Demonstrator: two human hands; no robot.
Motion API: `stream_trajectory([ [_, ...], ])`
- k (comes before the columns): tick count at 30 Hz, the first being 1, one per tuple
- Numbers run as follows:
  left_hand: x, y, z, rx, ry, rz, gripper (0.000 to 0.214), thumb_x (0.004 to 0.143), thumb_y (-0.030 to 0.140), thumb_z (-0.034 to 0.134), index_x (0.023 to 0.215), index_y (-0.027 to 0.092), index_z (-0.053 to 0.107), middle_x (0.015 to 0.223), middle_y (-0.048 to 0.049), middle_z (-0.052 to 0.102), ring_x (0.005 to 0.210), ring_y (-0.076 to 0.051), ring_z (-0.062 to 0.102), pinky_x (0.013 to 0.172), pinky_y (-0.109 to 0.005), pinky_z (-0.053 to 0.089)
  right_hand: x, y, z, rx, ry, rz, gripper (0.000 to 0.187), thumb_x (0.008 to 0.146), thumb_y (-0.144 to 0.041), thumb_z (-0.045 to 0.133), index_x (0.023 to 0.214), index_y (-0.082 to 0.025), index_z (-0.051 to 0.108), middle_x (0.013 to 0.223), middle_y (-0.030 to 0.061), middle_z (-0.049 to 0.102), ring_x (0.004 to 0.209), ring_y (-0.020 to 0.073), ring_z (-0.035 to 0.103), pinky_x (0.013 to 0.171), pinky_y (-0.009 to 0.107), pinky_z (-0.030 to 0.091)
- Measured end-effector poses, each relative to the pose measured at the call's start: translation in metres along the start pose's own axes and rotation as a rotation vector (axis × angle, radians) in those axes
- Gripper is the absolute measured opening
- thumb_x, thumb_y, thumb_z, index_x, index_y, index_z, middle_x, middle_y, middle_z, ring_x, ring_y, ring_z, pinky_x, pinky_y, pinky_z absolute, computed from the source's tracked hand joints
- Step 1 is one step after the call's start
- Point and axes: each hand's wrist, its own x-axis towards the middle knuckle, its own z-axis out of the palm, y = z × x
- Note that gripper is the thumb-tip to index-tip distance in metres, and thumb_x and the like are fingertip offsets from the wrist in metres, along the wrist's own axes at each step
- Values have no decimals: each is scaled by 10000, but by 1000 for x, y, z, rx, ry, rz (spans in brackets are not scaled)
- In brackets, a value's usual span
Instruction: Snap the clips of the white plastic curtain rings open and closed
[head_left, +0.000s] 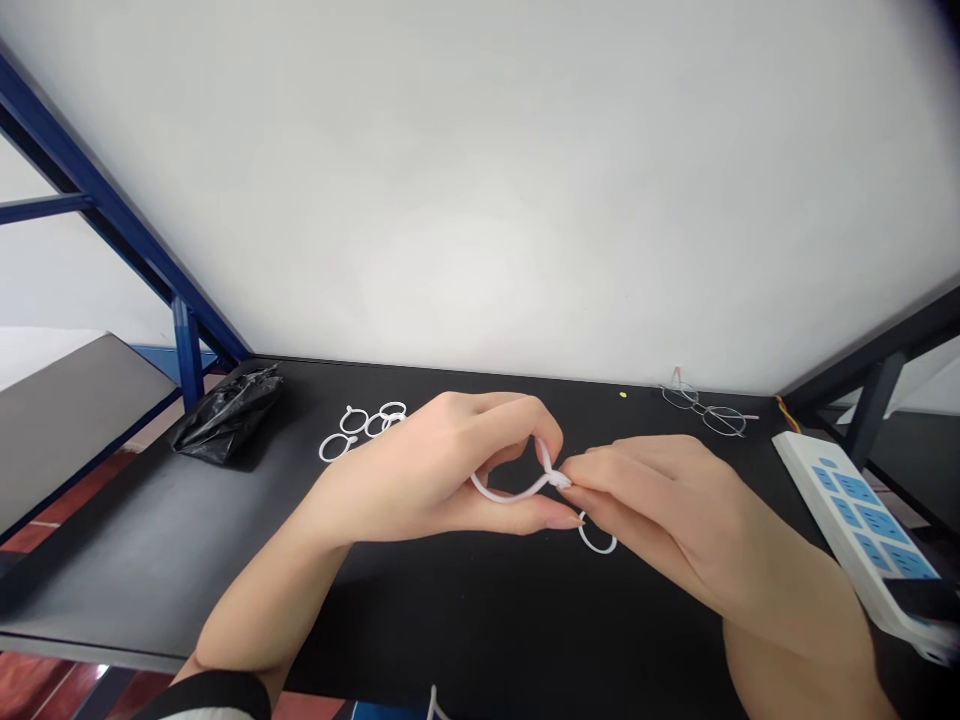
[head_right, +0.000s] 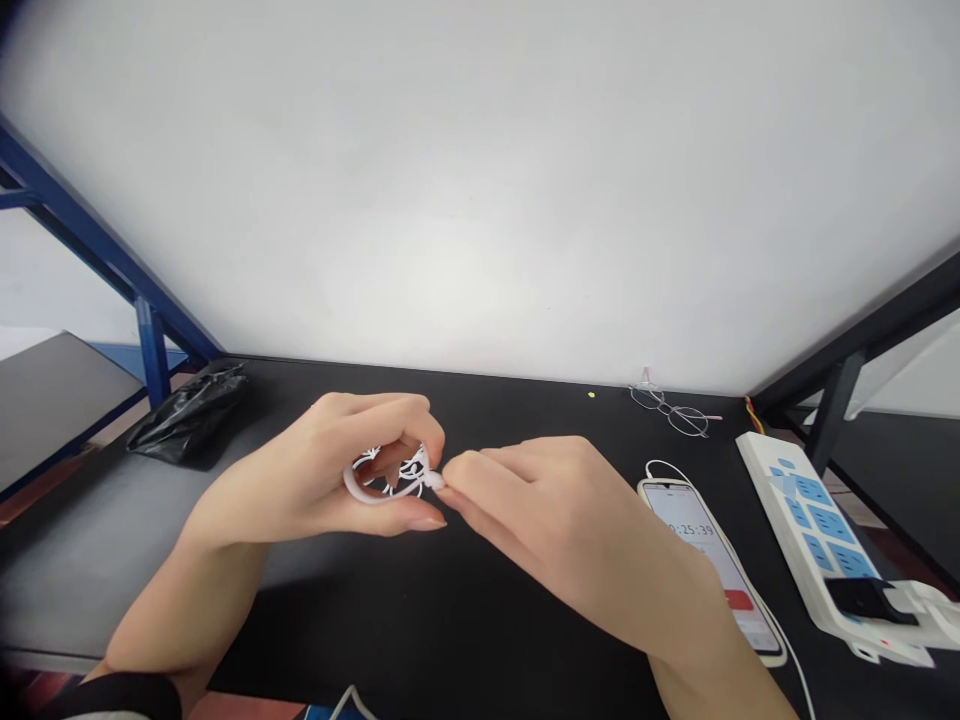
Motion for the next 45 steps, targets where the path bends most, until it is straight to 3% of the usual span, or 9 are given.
stream_trajectory([
  [9,0,-2,0,45,-15,-10,352,818,530,627,853,184,572,566,67,450,486,-62,360,467,-186,295,0,1,6,68,-11,39,133,982,-283,462,912,-205,544,592,-55,514,491,83,413,497,216,301],
  [13,0,-4,-1,86,-15,-37,492,746,619,658,964,191,549,551,85,441,473,-62,348,465,-188,292,-1,2,7,74,10,46,116,983,-267,450,935,-218,544,592,-55,498,483,88,389,495,220,298],
  [19,-8,-13,-19,254,112,-122,536,739,613,671,1027,185,525,546,95,364,469,-69,307,455,-199,264,6,15,15,211,-64,174,159,1002,-305,398,959,-213,520,633,-47,522,484,80,383,491,213,287],
  [24,-12,-19,-24,435,269,-138,216,944,394,483,904,188,530,508,83,348,434,-71,298,461,-206,275,22,31,63,219,-201,223,209,1014,-331,346,921,-206,484,587,-58,483,484,87,388,523,218,278],
  [29,-10,-23,-20,537,356,-101,205,973,287,407,840,187,527,480,76,349,399,-72,273,434,-210,257,27,31,132,34,-365,165,223,998,-283,347,838,-195,475,601,-15,523,476,108,378,502,253,205],
  [34,-9,-24,-19,545,335,-91,212,972,278,398,832,190,531,484,71,367,399,-74,287,435,-210,269,20,27,162,-18,-425,157,237,998,-297,329,900,-174,506,681,33,622,467,121,435,479,268,179],
  [39,-8,-22,-19,537,319,-85,214,973,272,386,832,190,525,483,71,353,400,-75,286,437,-206,269,24,33,152,15,-403,241,184,972,-337,427,940,-184,524,659,17,628,529,141,520,507,257,212],
  [43,-8,-21,-18,529,301,-81,209,975,275,384,842,190,522,491,71,368,400,-74,294,444,-202,277,29,53,115,60,-303,402,151,952,-343,466,911,-209,525,675,-16,634,571,118,550,554,234,292],
  [45,-8,-20,-17,523,287,-76,205,974,270,383,846,190,521,490,73,356,402,-74,292,448,-202,274,25,73,94,44,-335,505,147,926,-337,497,860,-209,529,718,-12,650,594,113,569,566,229,327],
])
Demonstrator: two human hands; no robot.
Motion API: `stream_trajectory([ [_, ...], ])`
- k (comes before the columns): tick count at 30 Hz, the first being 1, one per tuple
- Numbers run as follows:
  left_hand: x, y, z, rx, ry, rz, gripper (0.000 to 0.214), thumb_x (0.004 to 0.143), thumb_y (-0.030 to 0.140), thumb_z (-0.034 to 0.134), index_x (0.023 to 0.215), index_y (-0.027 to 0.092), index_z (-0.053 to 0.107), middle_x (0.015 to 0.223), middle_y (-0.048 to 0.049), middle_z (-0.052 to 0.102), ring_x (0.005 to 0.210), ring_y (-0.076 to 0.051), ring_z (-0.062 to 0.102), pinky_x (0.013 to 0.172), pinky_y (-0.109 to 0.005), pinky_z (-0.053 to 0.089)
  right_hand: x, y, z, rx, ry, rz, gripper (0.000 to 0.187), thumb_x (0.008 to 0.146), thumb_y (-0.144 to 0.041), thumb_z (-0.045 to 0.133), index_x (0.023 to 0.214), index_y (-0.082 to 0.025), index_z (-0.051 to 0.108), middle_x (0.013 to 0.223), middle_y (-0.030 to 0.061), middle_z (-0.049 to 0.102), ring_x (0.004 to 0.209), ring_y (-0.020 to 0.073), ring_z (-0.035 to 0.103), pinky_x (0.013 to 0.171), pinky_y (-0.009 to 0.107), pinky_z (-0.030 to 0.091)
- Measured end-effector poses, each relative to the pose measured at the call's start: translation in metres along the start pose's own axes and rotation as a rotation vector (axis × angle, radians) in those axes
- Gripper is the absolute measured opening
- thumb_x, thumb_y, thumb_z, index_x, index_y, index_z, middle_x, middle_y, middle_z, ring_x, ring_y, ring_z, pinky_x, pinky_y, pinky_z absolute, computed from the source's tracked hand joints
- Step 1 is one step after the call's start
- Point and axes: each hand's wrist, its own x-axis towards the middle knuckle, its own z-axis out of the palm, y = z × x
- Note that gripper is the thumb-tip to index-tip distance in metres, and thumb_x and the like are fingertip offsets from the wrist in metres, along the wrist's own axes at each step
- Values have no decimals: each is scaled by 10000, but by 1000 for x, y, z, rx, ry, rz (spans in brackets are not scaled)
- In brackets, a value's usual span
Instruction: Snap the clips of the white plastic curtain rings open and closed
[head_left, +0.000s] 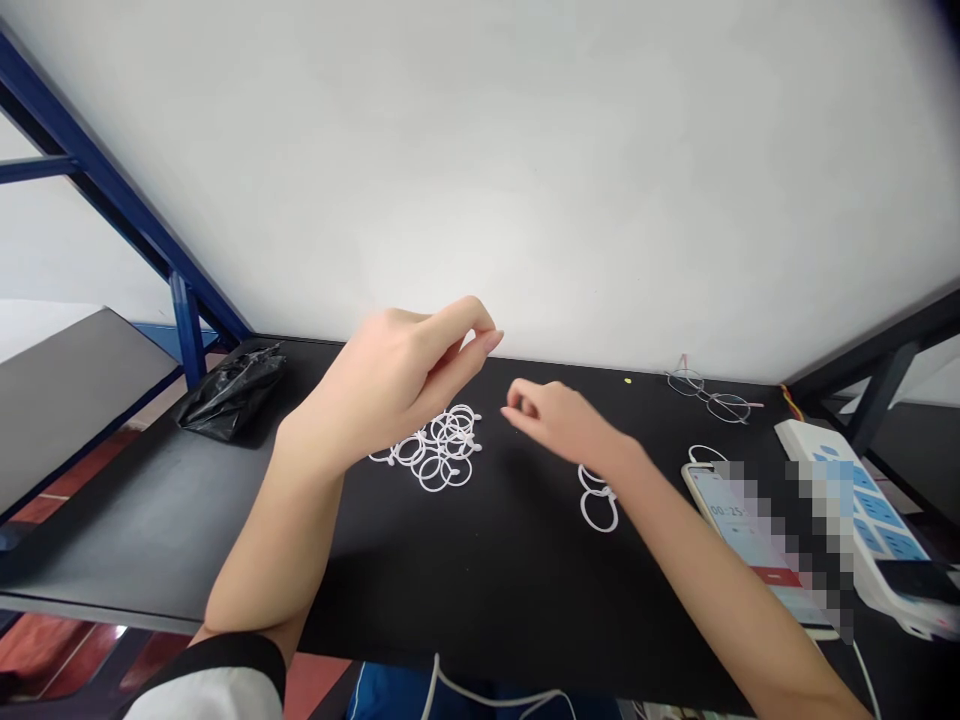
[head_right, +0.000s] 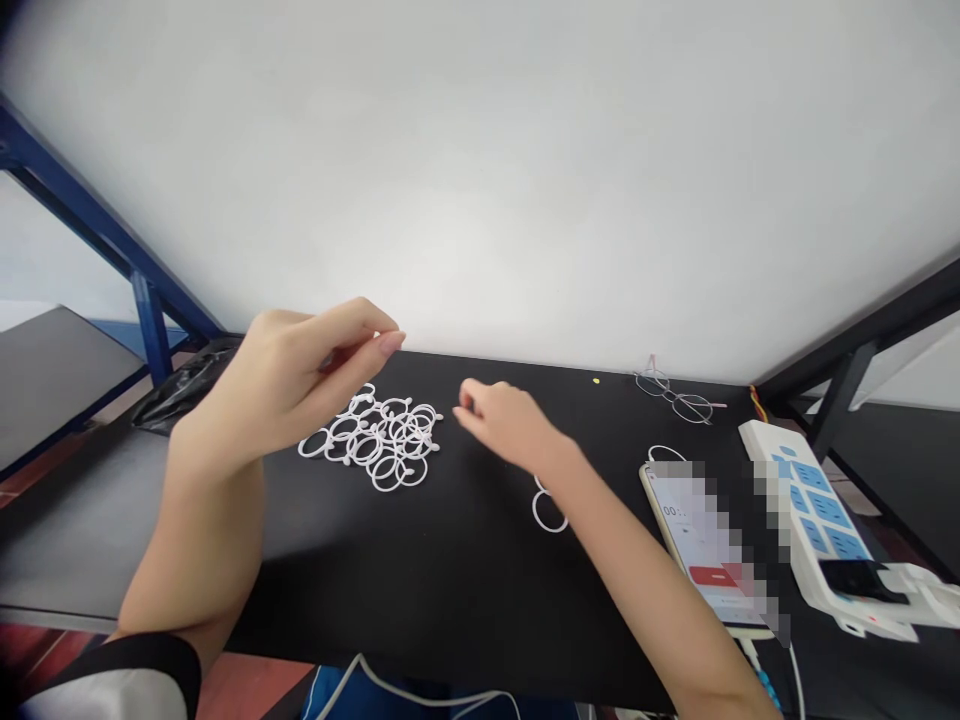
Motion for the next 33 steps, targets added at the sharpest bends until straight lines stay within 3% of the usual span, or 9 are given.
stream_trajectory([
  [3,1,2,1,-28,-30,11,186,972,242,385,851,190,517,491,77,348,406,-71,289,454,-198,268,-2,41,-23,-14,-218,250,122,853,-297,579,841,-188,524,753,18,672,589,122,615,552,227,381],
  [6,1,4,3,-53,-57,17,171,971,220,394,849,187,509,493,81,359,409,-67,282,453,-197,258,-2,72,-32,12,-456,575,258,732,-218,695,908,-172,512,783,51,695,589,155,659,521,230,431],
  [8,2,5,4,-56,-71,23,169,972,221,399,844,185,504,498,81,364,412,-66,283,452,-199,253,-1,78,-31,22,-583,665,293,691,-184,719,904,-166,520,716,53,699,615,175,677,529,234,448],
  [11,2,5,6,-53,-84,23,172,973,225,401,839,184,501,502,82,363,414,-65,284,454,-199,251,3,70,-26,-44,-644,677,226,648,-102,701,811,-156,553,588,38,667,645,188,684,553,239,457],
  [17,2,6,6,-46,-106,11,184,977,234,383,846,186,503,506,79,368,418,-68,292,459,-201,254,6,67,-18,-31,-587,585,171,580,-10,642,638,-147,556,489,20,600,590,193,672,543,251,468],
  [22,4,7,7,-34,-121,13,200,979,246,377,841,184,508,500,76,369,414,-72,301,460,-203,253,0,77,-27,79,-460,445,101,616,-92,647,667,-160,593,594,33,653,485,140,594,484,247,453],
  [27,4,7,9,-25,-150,26,206,982,246,372,844,178,509,498,75,387,406,-70,321,459,-204,247,-5,65,-37,171,-241,298,44,699,-199,644,714,-169,615,735,29,676,426,86,520,441,234,406],
  [33,5,7,15,-28,-156,40,223,985,262,374,847,173,524,489,77,393,400,-70,318,458,-206,243,-8,51,-41,263,-122,214,109,732,-279,643,740,-173,621,752,26,659,514,93,520,455,216,400],
])
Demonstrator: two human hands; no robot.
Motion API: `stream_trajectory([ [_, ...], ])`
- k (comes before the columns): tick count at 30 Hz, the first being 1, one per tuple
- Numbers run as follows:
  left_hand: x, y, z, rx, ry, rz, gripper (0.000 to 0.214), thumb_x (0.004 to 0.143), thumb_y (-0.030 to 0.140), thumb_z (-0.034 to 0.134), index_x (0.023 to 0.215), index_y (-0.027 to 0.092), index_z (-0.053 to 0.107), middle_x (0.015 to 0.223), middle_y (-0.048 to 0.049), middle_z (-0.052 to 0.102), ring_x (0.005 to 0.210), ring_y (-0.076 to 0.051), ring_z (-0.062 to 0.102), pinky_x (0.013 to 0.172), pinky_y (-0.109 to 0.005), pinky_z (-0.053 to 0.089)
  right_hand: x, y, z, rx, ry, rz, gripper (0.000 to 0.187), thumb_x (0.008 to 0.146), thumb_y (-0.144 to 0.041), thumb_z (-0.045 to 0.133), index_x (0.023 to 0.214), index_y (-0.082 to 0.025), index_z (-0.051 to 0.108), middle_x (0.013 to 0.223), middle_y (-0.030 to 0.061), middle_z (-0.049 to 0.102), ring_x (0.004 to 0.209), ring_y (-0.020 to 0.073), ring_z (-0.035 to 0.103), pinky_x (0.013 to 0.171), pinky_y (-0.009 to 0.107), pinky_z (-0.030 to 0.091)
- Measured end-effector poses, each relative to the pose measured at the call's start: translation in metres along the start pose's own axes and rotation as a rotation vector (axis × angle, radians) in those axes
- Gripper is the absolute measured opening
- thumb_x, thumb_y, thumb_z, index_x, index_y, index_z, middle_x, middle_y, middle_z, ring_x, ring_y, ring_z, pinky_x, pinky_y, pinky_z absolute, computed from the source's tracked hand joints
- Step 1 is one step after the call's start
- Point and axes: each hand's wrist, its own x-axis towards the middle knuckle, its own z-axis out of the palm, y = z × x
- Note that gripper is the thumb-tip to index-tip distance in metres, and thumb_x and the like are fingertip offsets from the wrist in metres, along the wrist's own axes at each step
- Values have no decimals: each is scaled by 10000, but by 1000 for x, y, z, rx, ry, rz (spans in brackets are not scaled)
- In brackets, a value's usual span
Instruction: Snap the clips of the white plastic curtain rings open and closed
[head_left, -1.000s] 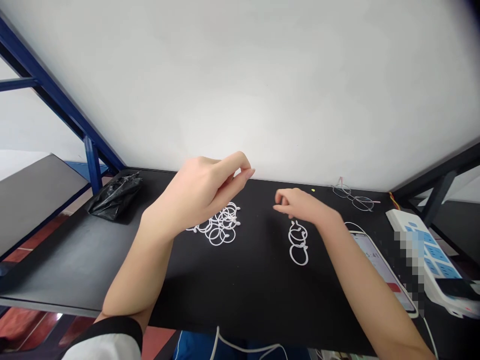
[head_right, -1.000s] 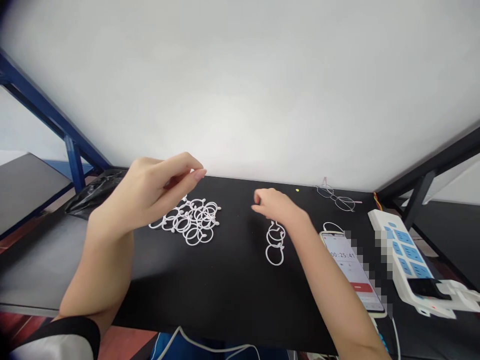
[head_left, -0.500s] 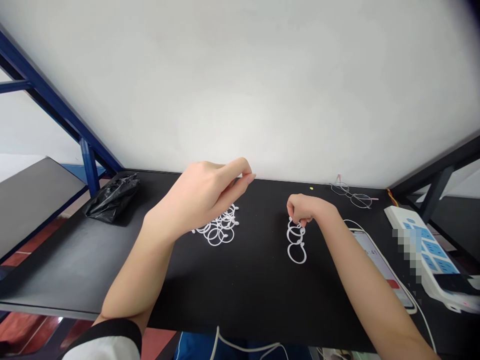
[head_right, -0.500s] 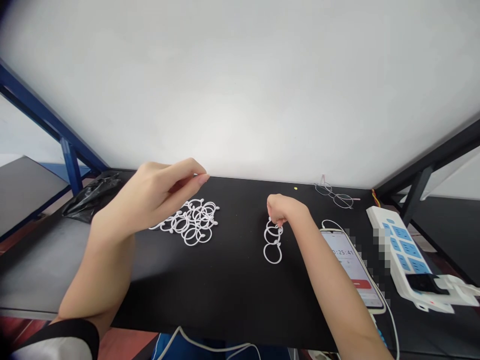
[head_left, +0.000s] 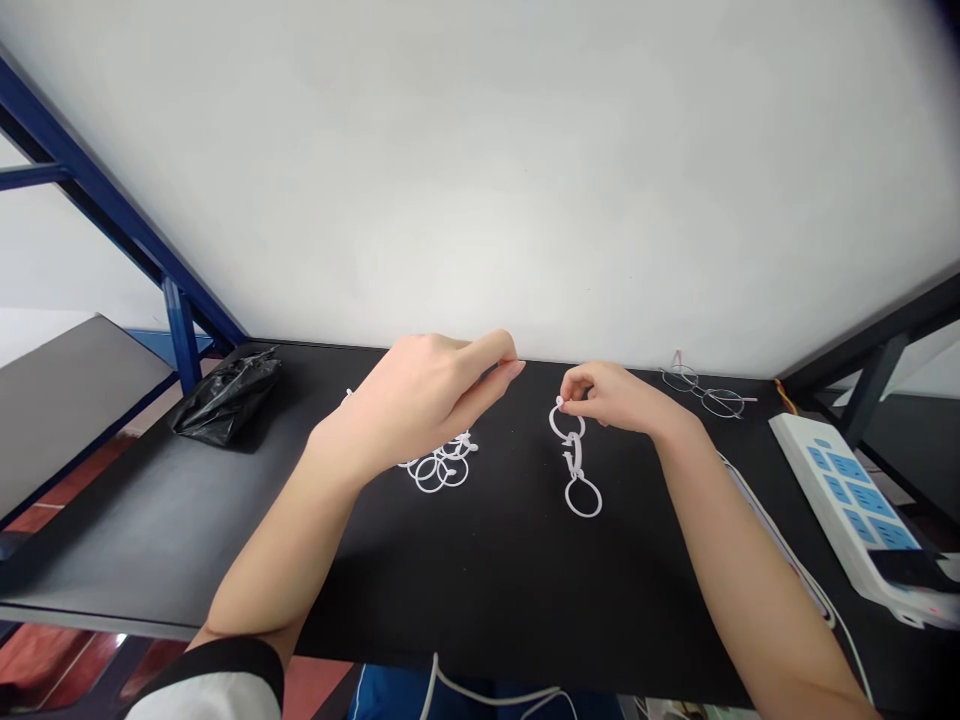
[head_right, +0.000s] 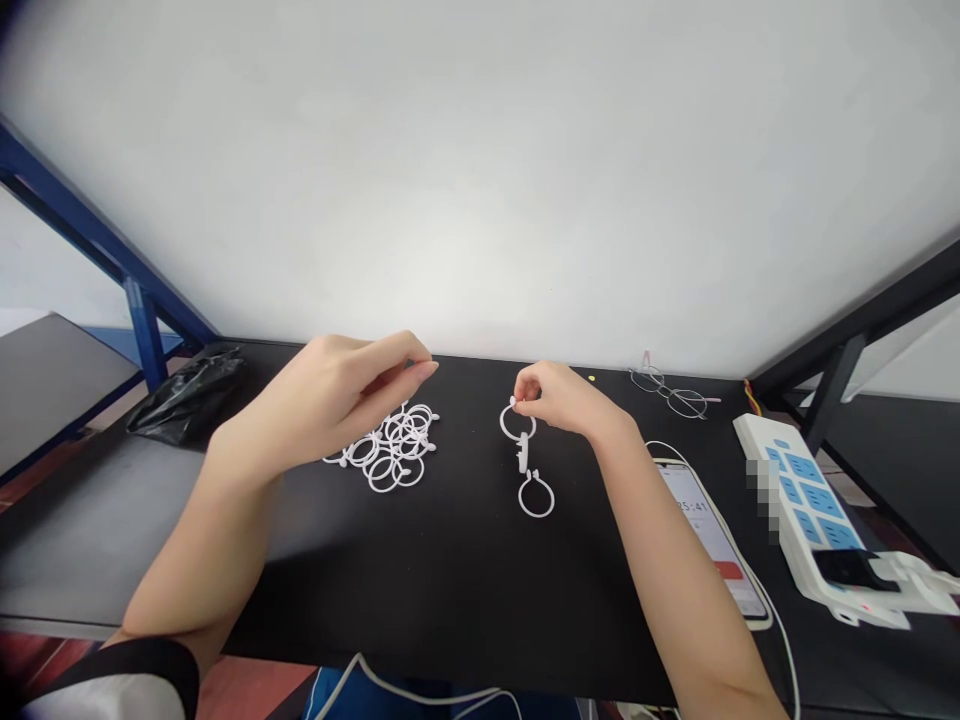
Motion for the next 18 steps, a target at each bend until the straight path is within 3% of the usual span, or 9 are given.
stream_trajectory([
  [2,2,1,6,-8,-34,-13,239,986,292,374,864,171,541,498,67,430,408,-77,348,467,-209,254,-1,-4,1,28,36,-22,130,736,-301,637,739,-174,613,755,24,649,538,99,526,456,211,403],
  [7,6,-6,23,28,-293,-90,360,950,488,425,947,173,599,545,29,535,452,-111,451,504,-235,288,-5,-17,5,128,138,-116,202,788,-385,604,782,-184,596,740,5,630,487,85,495,477,229,413],
  [10,4,-16,31,60,-380,-147,480,894,597,464,1051,168,610,631,-9,603,551,-156,549,535,-253,315,-9,-27,7,138,200,-155,221,805,-407,600,787,-187,598,739,4,633,473,83,496,489,238,391],
  [18,12,-29,50,-11,-594,-142,419,876,564,508,932,179,666,701,-34,651,608,-179,578,542,-270,319,-16,-40,14,176,295,-240,245,821,-432,623,771,-193,599,640,-16,585,485,87,451,484,236,353],
])
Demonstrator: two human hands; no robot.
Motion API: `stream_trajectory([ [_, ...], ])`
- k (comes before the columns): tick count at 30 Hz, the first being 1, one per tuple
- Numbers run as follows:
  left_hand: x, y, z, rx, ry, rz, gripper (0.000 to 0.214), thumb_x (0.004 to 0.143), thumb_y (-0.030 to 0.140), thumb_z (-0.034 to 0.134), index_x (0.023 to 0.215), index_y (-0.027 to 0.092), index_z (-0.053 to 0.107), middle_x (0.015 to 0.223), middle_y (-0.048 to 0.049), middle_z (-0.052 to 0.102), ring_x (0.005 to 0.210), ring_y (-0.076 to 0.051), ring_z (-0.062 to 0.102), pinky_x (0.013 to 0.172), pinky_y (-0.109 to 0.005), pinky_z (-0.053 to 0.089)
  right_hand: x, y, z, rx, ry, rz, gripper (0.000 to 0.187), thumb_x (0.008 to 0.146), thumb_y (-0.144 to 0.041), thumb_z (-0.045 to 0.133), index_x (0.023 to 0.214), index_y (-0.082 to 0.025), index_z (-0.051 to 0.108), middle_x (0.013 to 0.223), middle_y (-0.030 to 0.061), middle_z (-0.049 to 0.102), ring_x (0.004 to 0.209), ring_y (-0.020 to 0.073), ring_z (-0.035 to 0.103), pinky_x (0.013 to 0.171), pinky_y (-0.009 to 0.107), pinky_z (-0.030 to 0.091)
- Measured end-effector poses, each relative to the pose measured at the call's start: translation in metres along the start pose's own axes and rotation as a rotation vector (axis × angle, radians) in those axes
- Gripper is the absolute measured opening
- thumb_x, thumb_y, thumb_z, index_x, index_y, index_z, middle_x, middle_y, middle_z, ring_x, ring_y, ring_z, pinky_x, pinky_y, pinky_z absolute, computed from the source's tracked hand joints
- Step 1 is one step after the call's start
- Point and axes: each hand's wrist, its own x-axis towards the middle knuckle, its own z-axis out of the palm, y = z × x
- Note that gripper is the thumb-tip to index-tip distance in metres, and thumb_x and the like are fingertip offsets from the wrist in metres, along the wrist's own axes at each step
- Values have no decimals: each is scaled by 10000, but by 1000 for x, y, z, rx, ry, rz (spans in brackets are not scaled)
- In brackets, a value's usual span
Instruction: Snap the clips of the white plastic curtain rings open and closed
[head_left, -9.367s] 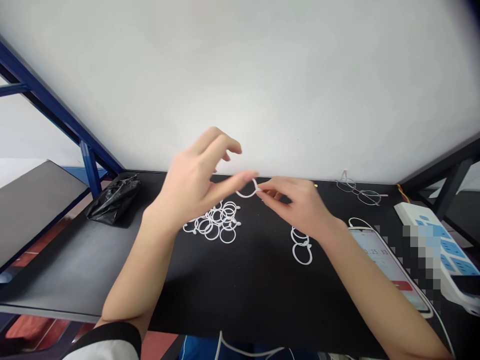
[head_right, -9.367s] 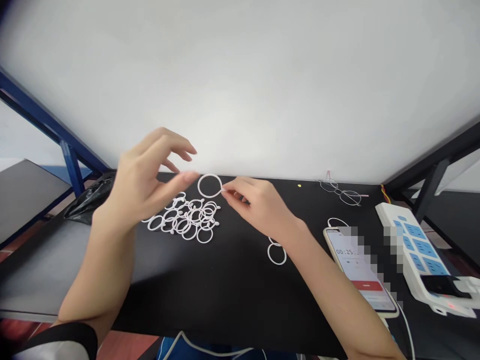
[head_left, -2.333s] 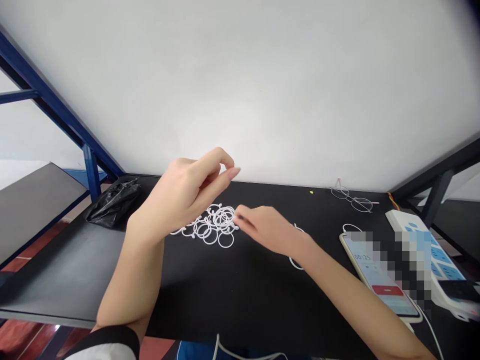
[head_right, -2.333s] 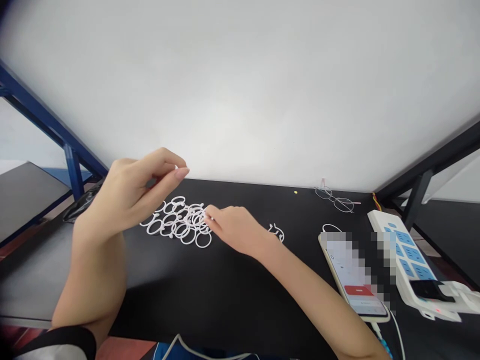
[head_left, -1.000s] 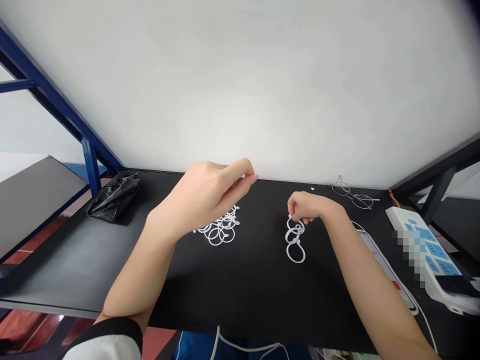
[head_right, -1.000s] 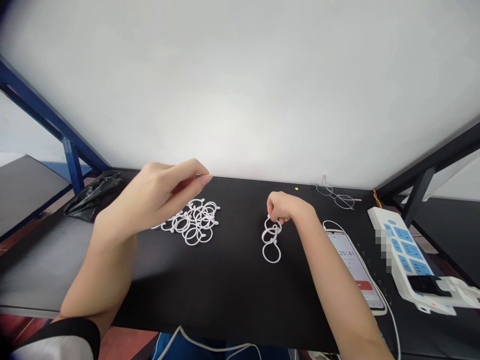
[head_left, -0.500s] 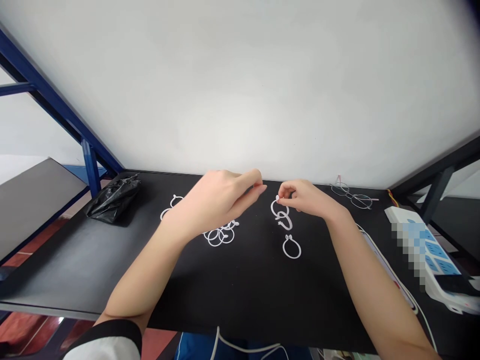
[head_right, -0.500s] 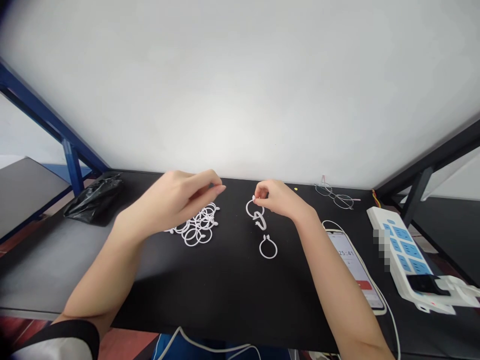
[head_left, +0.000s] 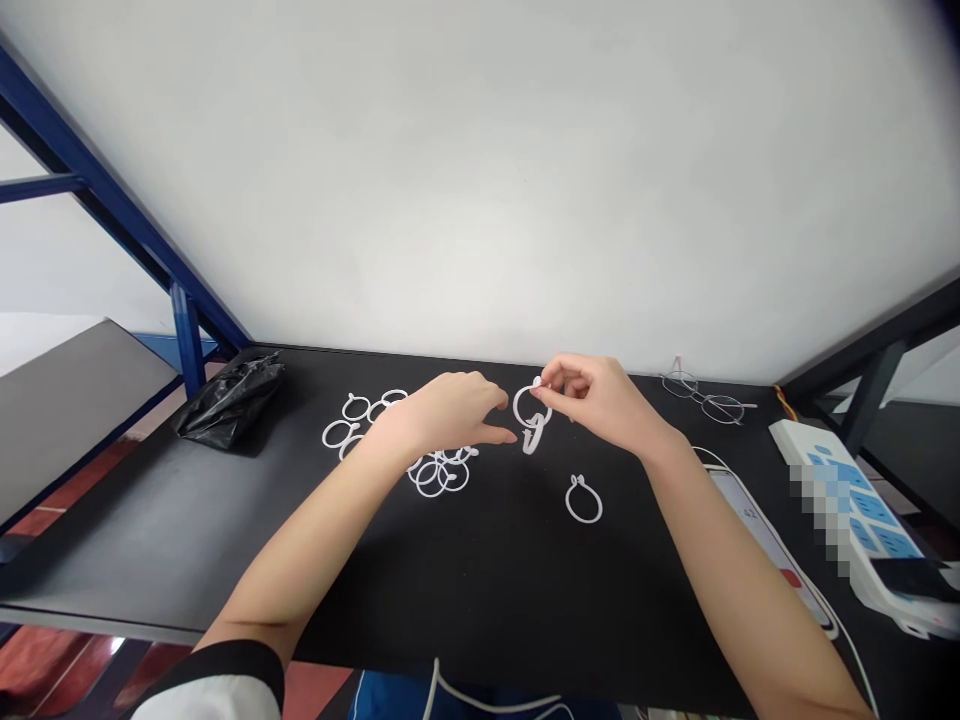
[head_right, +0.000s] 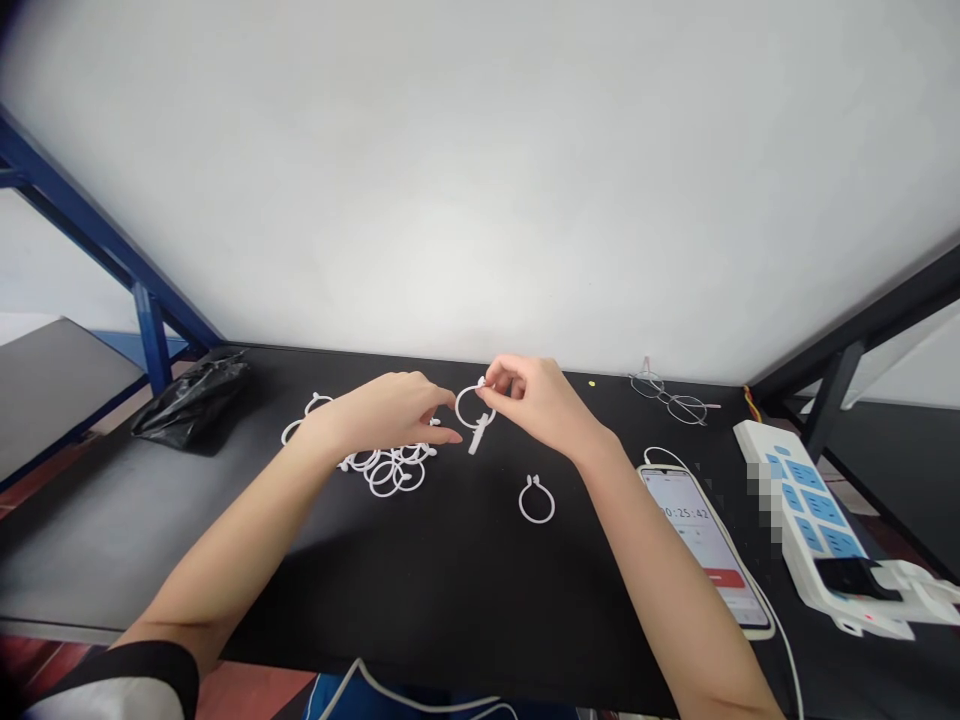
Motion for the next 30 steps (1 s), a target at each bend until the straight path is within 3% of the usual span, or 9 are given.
stream_trajectory([
  [6,4,-8,-1,-158,-123,17,527,751,631,607,1032,192,687,833,-50,680,724,-179,597,566,-246,355,-3,-3,3,1,77,-68,288,827,-464,623,745,-190,588,607,-16,567,469,84,444,478,240,369],
  [10,-1,-1,-1,-228,-170,64,530,761,688,543,769,177,684,608,-16,585,539,-141,512,497,-259,301,-3,-2,4,10,88,-83,305,819,-478,632,734,-188,589,603,-11,580,480,92,466,479,242,385],
  [13,-3,7,0,-275,-134,100,568,861,637,427,539,178,515,450,26,373,393,-98,305,459,-278,212,-3,-1,6,26,73,-82,294,819,-464,638,730,-187,596,613,-3,602,495,103,499,481,246,398],
  [16,-2,10,1,-276,-92,128,564,911,563,369,495,183,341,448,43,251,389,-89,191,470,-285,192,-2,0,8,36,71,-74,276,820,-439,646,716,-189,593,615,-4,609,500,105,509,485,249,412],
  [20,2,12,4,-238,-76,100,517,928,485,342,513,188,260,444,37,265,388,-99,221,476,-295,202,-2,0,9,52,82,-61,279,823,-428,643,696,-189,575,616,-3,616,494,105,522,493,252,432],
  [30,2,7,4,-194,-14,104,365,856,276,389,538,187,233,455,35,267,411,-106,210,488,-316,179,0,3,8,86,24,46,337,809,-473,643,665,-183,550,642,17,675,461,106,566,496,251,464],
])
